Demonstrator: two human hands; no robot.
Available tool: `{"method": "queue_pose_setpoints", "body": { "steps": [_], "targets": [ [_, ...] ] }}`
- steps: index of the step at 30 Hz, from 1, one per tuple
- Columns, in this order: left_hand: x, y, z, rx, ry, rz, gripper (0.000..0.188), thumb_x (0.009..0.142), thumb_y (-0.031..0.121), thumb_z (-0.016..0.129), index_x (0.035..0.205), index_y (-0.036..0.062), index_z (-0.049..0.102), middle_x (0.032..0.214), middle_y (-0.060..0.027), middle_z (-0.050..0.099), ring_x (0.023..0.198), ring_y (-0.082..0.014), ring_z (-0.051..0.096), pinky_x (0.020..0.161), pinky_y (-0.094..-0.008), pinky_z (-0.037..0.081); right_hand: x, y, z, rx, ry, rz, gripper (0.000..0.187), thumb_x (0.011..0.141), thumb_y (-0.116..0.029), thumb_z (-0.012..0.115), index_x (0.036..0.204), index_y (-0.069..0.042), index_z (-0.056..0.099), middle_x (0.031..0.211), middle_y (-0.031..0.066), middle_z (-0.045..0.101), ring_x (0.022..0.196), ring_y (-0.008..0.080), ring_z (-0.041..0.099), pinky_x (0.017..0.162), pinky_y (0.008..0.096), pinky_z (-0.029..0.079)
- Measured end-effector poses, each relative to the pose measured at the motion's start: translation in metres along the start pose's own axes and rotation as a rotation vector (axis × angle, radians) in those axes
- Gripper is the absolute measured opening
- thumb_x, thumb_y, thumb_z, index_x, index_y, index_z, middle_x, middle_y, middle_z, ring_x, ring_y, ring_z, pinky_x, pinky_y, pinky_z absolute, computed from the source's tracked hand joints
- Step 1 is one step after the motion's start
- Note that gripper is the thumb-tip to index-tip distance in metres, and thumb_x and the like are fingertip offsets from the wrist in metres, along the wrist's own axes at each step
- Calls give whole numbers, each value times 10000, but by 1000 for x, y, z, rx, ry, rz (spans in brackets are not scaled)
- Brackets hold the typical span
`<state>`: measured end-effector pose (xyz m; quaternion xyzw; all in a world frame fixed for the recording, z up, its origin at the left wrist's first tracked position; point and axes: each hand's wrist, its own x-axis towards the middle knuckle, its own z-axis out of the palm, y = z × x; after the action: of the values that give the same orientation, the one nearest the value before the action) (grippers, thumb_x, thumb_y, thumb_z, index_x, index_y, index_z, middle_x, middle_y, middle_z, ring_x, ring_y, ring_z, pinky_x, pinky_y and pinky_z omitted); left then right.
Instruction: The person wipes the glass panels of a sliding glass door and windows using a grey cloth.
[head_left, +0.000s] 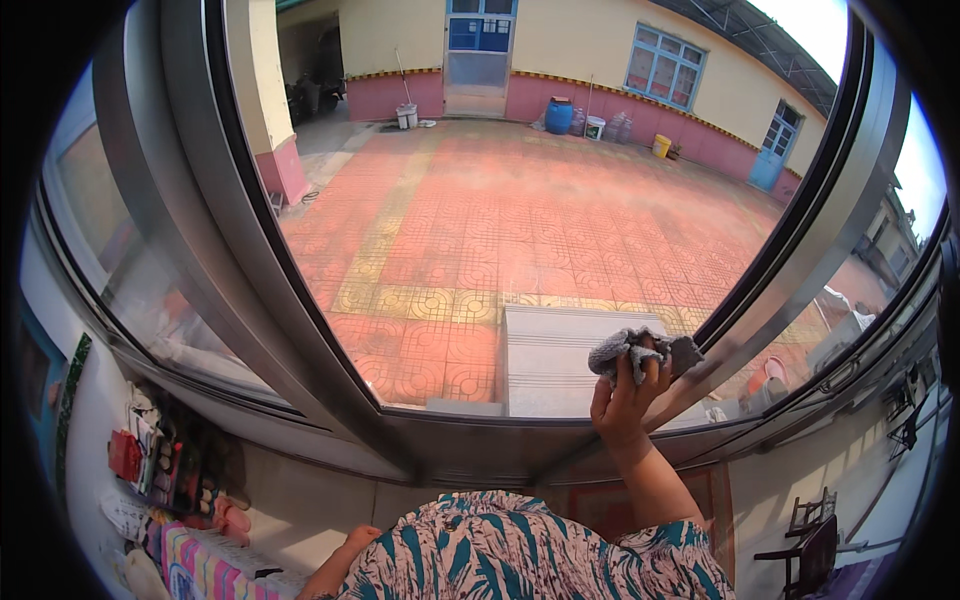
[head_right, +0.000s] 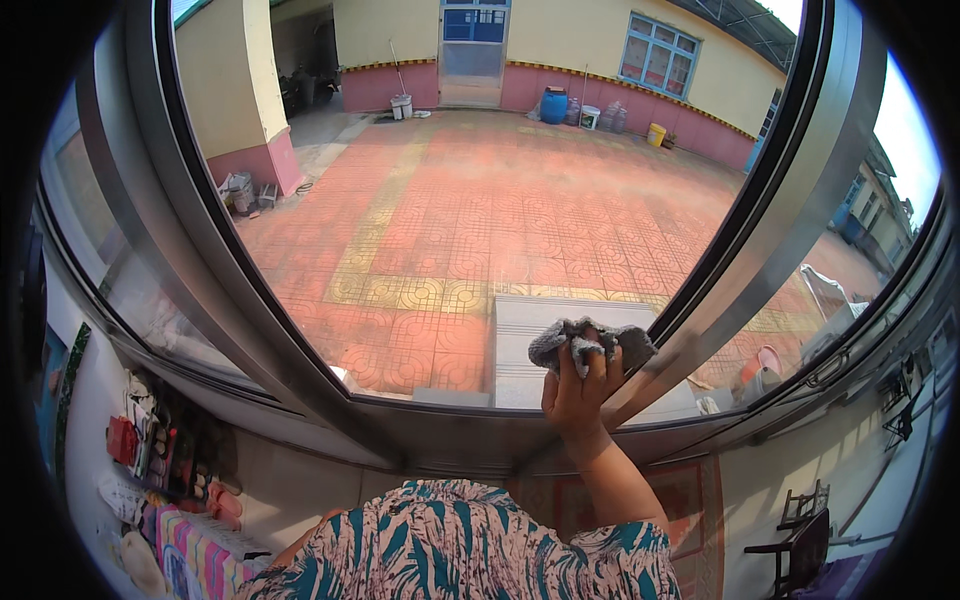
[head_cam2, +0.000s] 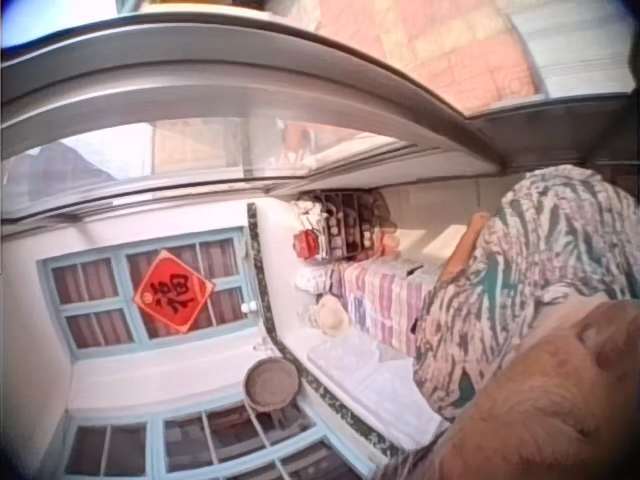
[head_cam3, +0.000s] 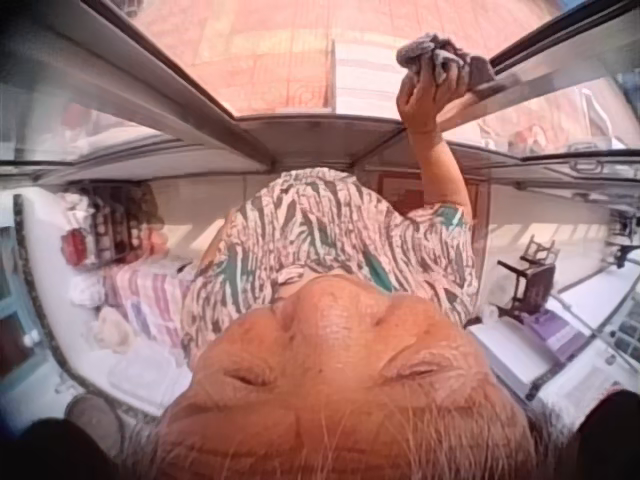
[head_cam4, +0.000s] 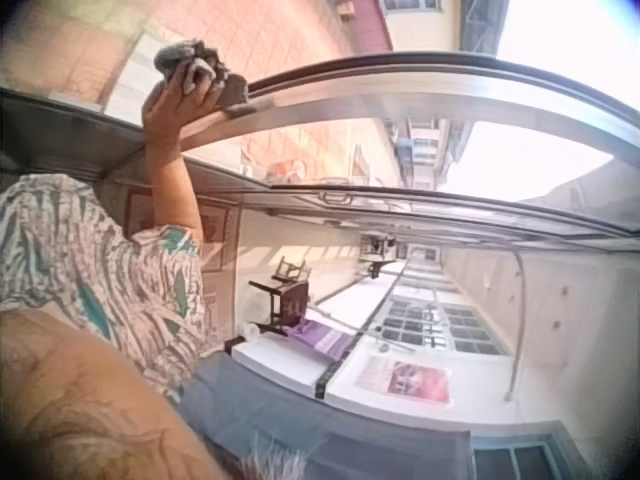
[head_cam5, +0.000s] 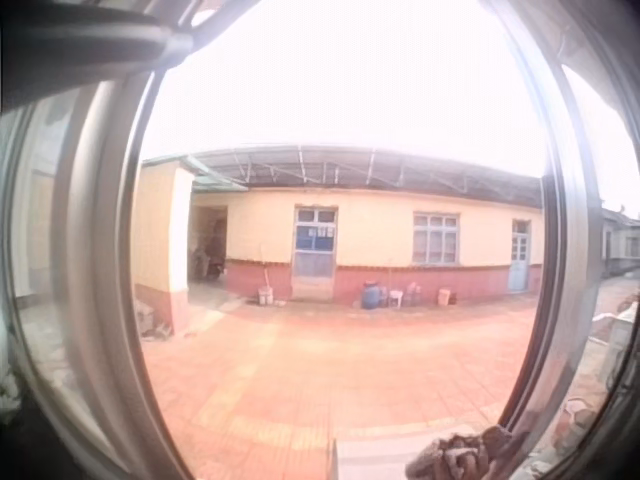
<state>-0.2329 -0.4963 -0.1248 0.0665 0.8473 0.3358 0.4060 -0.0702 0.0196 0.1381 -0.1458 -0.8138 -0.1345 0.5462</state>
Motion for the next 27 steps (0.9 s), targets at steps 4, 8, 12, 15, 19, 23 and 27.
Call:
{"method": "queue_pose_setpoints", "body": {
  "steps": [4, 8, 12, 15, 19, 23, 27],
  "targets": [
    [3, -8, -8, 23, 27, -23, 137, 801, 150, 596, 815, 26, 654, 718, -87, 619, 662, -190, 603, 608, -324, 472, -116, -41, 27, 135, -187, 115, 314, 822, -48, 542, 1130, -9, 585, 1196, 224, 444, 1131, 443, 458, 913, 570, 363],
    [0, -20, -19, 34, 55, -59, 137, 807, 148, 595, 838, 24, 646, 740, -92, 618, 682, -196, 603, 623, -328, 472, -140, -40, 28, 245, -289, 210, 437, 807, 40, 541, 1240, 39, 478, 1360, 316, 344, 1223, 509, 351, 1020, 563, 283],
    [2, -32, -32, 49, 68, -100, 140, 812, 145, 595, 861, 22, 639, 763, -98, 616, 703, -202, 602, 637, -333, 472, -74, -16, 11, 144, -132, 328, 540, 834, 32, 517, 1347, 97, 358, 1433, 316, 270, 1315, 484, 283, 1101, 503, 196],
    [7, -35, -39, 43, 77, -115, 143, 816, 143, 594, 878, 20, 634, 780, -103, 615, 718, -207, 601, 648, -336, 472, 13, -3, -16, 138, 44, 311, 614, 847, 37, 494, 1420, 57, 274, 1425, 333, 250, 1339, 502, 239, 1088, 535, 203],
    [8, -34, -51, 22, 92, -123, 150, 821, 141, 593, 901, 18, 626, 802, -108, 613, 738, -213, 601, 663, -340, 472, 45, -12, -14, 230, 145, 416, 544, 908, 11, 434, 1415, 85, 253, 1458, 323, 192, 1353, 474, 216, 1108, 501, 173],
    [14, -19, -66, 22, 92, -116, 159, 827, 138, 592, 924, 16, 619, 825, -114, 611, 758, -219, 600, 677, -344, 472, -45, -37, 22, 183, 39, 507, 533, 883, -15, 465, 1373, 92, 285, 1409, 362, 225, 1327, 524, 170, 1094, 559, 121],
    [25, -10, -75, 36, 83, -104, 169, 832, 136, 592, 947, 14, 612, 848, -120, 609, 778, -225, 599, 692, -349, 472, -169, -66, 36, 157, -421, 431, 665, 882, -64, 537, 1408, 107, 168, 1429, 402, 85, 1313, 563, 141, 1092, 560, 125]
  ]
}}
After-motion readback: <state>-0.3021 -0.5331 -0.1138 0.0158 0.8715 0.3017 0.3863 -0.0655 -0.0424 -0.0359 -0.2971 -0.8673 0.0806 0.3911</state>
